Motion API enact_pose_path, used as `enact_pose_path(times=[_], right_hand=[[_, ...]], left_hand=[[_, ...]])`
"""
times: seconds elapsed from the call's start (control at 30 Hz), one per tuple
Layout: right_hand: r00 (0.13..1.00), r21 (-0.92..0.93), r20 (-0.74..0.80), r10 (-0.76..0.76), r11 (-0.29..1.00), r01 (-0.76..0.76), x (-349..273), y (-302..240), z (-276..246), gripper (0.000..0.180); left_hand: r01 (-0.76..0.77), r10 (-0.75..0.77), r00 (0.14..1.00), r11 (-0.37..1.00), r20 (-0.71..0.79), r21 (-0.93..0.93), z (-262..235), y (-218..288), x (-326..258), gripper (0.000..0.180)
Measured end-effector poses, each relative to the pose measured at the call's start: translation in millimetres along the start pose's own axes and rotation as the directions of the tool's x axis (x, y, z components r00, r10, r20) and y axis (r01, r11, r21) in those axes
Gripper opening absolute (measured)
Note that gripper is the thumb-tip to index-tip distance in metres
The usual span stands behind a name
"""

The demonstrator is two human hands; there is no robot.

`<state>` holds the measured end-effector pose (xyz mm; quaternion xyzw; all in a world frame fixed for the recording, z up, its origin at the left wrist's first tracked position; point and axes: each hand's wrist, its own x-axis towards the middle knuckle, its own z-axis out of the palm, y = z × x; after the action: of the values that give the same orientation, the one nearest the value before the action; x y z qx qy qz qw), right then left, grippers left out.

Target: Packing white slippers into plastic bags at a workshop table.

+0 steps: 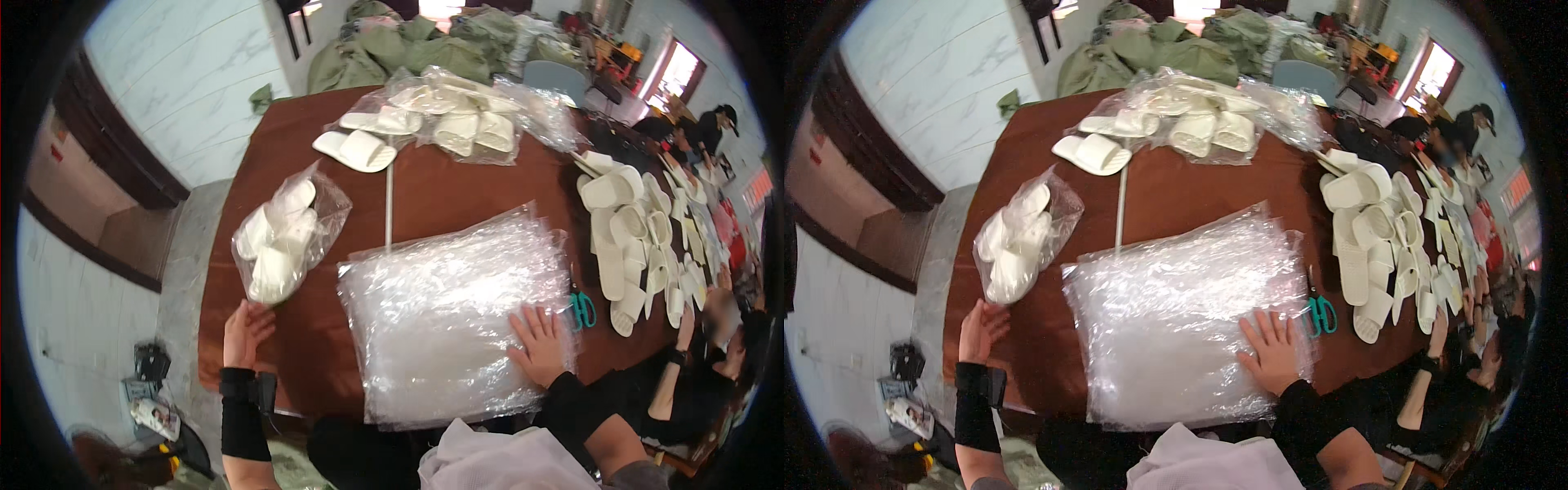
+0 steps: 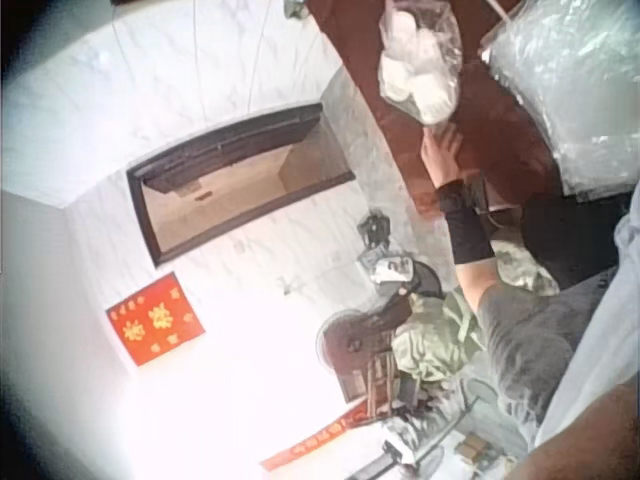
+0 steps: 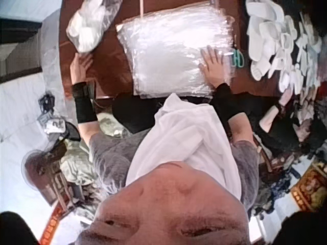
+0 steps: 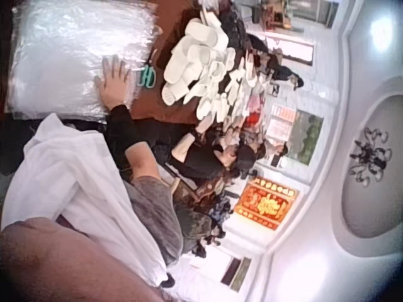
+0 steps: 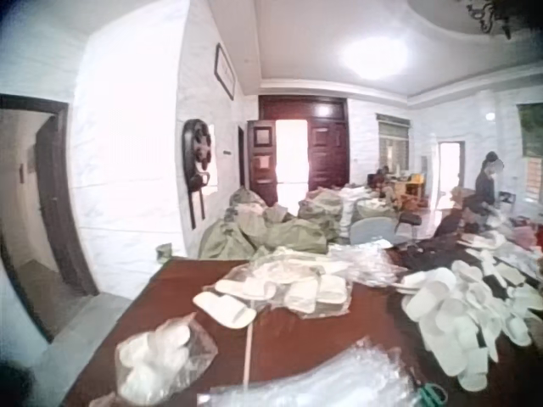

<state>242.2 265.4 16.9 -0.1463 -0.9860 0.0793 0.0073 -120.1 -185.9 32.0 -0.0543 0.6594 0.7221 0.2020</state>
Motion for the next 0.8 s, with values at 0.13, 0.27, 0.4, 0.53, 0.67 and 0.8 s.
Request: enact_pose_path(times=[0.13,0.27,0.4,0.53,0.67,0.8], right_hand=[[0.998,-0.012,-0.048,-0.039,0.999,0.038,-2,-3,6,0.062],[0.998,-0.022,-0.052,-0.022,1.0,0.021,-6,-4,6,0.062],[0.999,-0.017,-0.045,0.026,0.999,-0.027,-11,1,2,0.062],[0.992,-0.017,-0.105,-0.072,0.997,0.07,-6,-6,9,0.062],[0.992,-0.023,-0.126,-0.013,1.0,0.01,-14,9,12,0.062],[0.991,0.047,-0.133,-0.009,0.999,0.015,-16,0,11,0.062]], left_hand=[[0.102,0.309,0.856,0.686,-0.415,0.72,-107,-20,-26,0.047],[0.149,0.61,0.674,0.44,-0.417,0.885,-103,-32,-2,0.06],[0.23,0.311,0.891,0.322,-0.332,0.918,-93,-20,21,0.072],[0.004,0.301,0.917,0.648,-0.261,0.762,-150,-45,19,0.063],[-0.029,0.017,0.992,0.995,-0.122,-0.099,-67,-53,17,0.046],[-0.116,0.101,0.993,0.955,-0.068,-0.275,-46,-38,-23,0.033]])
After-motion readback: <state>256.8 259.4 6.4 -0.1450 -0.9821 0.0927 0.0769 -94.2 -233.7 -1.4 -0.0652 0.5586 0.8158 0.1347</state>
